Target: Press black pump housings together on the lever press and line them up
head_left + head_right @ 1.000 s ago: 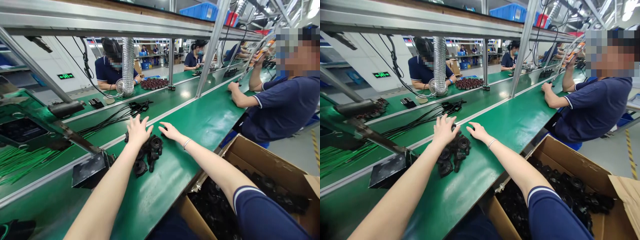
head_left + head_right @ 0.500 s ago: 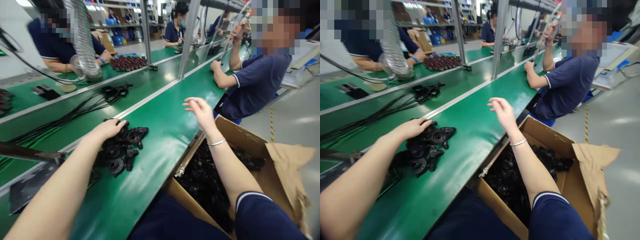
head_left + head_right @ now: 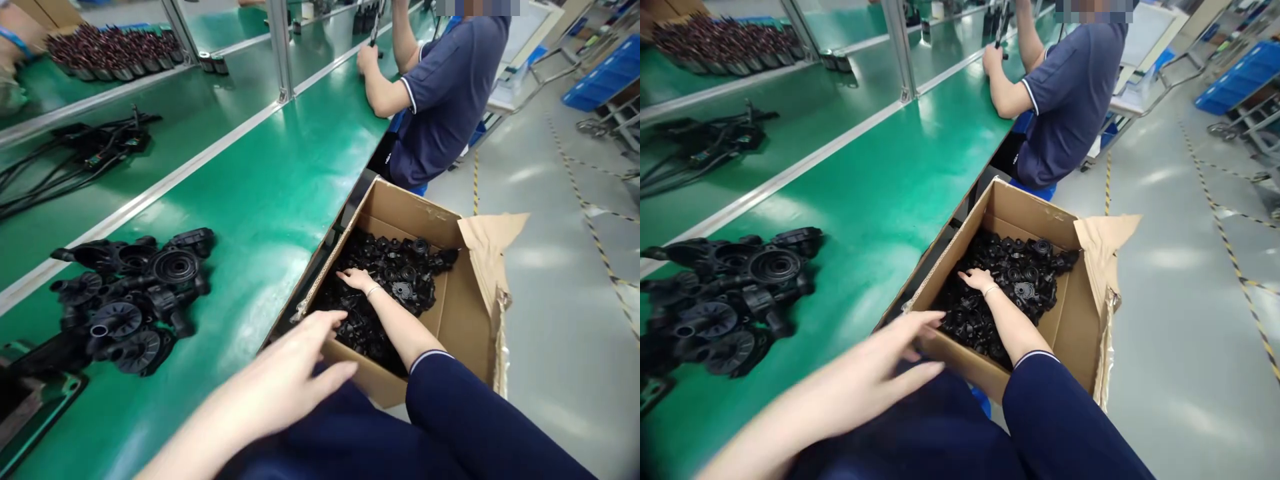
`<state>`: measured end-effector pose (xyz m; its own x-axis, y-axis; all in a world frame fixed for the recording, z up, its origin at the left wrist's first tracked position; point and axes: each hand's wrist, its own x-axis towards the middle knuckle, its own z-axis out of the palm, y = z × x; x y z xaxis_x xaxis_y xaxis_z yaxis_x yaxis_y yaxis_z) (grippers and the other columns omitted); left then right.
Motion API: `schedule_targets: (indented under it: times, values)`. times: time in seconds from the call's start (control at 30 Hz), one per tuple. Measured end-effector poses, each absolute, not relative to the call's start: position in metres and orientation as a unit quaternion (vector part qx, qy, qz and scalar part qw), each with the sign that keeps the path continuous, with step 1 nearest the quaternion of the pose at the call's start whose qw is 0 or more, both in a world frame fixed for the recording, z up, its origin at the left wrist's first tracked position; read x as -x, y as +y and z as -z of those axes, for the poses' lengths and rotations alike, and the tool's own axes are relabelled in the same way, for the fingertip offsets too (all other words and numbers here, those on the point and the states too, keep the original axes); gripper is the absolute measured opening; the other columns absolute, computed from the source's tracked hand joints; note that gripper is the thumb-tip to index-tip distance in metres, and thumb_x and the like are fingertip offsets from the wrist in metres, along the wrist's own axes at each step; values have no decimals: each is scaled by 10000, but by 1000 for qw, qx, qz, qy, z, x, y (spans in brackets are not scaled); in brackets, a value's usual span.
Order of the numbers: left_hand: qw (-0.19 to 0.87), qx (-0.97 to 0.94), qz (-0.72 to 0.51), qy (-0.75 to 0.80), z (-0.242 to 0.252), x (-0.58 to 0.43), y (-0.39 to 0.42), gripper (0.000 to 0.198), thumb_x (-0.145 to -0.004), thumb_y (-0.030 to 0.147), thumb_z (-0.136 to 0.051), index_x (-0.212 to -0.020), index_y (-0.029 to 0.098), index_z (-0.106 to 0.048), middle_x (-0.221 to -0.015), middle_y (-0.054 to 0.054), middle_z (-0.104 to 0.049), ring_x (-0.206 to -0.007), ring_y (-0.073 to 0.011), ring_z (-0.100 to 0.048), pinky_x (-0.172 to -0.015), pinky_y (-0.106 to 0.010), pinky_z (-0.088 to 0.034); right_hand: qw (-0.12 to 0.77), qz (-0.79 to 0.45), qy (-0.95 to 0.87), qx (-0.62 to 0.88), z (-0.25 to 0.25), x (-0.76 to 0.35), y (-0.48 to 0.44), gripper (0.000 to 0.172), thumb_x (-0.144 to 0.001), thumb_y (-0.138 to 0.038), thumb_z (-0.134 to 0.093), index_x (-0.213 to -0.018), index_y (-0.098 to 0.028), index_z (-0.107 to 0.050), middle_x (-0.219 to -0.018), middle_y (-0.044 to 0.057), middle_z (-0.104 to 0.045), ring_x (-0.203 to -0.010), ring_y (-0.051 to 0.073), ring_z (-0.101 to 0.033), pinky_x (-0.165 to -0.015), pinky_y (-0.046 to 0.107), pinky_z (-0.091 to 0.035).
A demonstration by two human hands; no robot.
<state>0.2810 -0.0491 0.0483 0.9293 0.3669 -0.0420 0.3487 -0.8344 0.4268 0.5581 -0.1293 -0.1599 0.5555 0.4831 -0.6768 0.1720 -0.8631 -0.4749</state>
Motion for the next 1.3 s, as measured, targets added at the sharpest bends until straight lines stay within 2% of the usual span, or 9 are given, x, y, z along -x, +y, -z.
schedule_targets:
  times: [0.1, 0.2, 0.33, 0.43, 0.53, 0.7, 0.93, 1.13, 1.3]
  values:
    - [283, -927, 174, 175, 32, -331, -88, 768, -820, 472, -596, -1468, 178, -310, -1455, -179, -457, -1302, -288, -508, -1015, -370, -474, 122, -482, -208, 842, 169, -546, -120, 524, -889, -480, -463, -1246, -98, -494, -1240, 93, -496, -1226, 100, -468, -1122, 340, -434]
    - [257, -896, 250, 264, 96, -357, -94, 1008, -718, 380, -721, -1502, 84, -160, -1513, -290, -295, -1402, -401, -332, -1073, -488, -390, 89, -509, -217, 828, 173, -538, -124, 520, -890, -473, -464, -1252, -100, -491, -1252, 94, -489, -1240, 103, -458, -1135, 349, -422]
    - [268, -871, 287, 295, 138, -371, -90, 1253, -538, 409, -843, -1520, 218, -89, -1563, -275, -177, -1322, -479, -398, -975, -633, -408, 84, -535, -203, 816, 173, -531, -135, 522, -893, -470, -459, -1271, -112, -478, -1269, 96, -476, -1236, 100, -459, -1125, 340, -434]
    - [289, -857, 313, 289, 150, -380, -87, 1386, -419, 415, -893, -1519, 310, -55, -1600, -222, -88, -1313, -510, -387, -929, -662, -427, 99, -567, -178, 798, 174, -529, -144, 534, -891, -473, -462, -1278, -105, -468, -1242, 96, -491, -1195, 92, -484, -1080, 319, -469]
    - [316, -856, 312, 266, 155, -382, -81, 1408, -398, 421, -902, -1516, 338, -49, -1613, -188, -45, -1335, -519, -351, -941, -645, -434, 115, -607, -148, 772, 172, -530, -151, 535, -890, -465, -467, -1278, -97, -463, -1224, 94, -497, -1178, 89, -492, -1055, 307, -485]
    - [357, -859, 285, 233, 159, -376, -69, 1290, -467, 429, -891, -1511, 265, -151, -1582, -217, -146, -1357, -443, -382, -1040, -488, -425, 127, -679, -102, 716, 160, -542, -158, 543, -872, -454, -507, -1285, -105, -463, -1242, 92, -484, -1175, 94, -491, -1029, 300, -503]
    - [378, -855, 281, 218, 164, -377, -71, 1370, -366, 348, -925, -1500, 277, -158, -1570, -229, -178, -1381, -510, -292, -1041, -566, -400, 188, -691, -25, 697, 146, -524, -175, 586, -877, -484, -487, -1333, -123, -419, -1234, 94, -489, -1158, 93, -501, -1028, 310, -503]
    - [402, -860, 249, 190, 171, -375, -68, 1132, -427, 247, -879, -1417, 261, -332, -1410, -179, -444, -1273, -425, -479, -1013, -471, -456, 268, -603, 49, 750, 155, -466, -191, 649, -895, -582, -378, -1344, -112, -391, -1181, 97, -509, -1092, 74, -524, -985, 283, -513]
    - [427, -855, 222, 193, 184, -376, -72, 1182, -376, 217, -893, -1404, 224, -309, -1393, -200, -441, -1257, -434, -490, -1007, -480, -456, 306, -555, 98, 767, 172, -462, -177, 583, -902, -542, -398, -1266, -90, -455, -1113, 84, -537, -1047, 53, -532, -961, 251, -514]
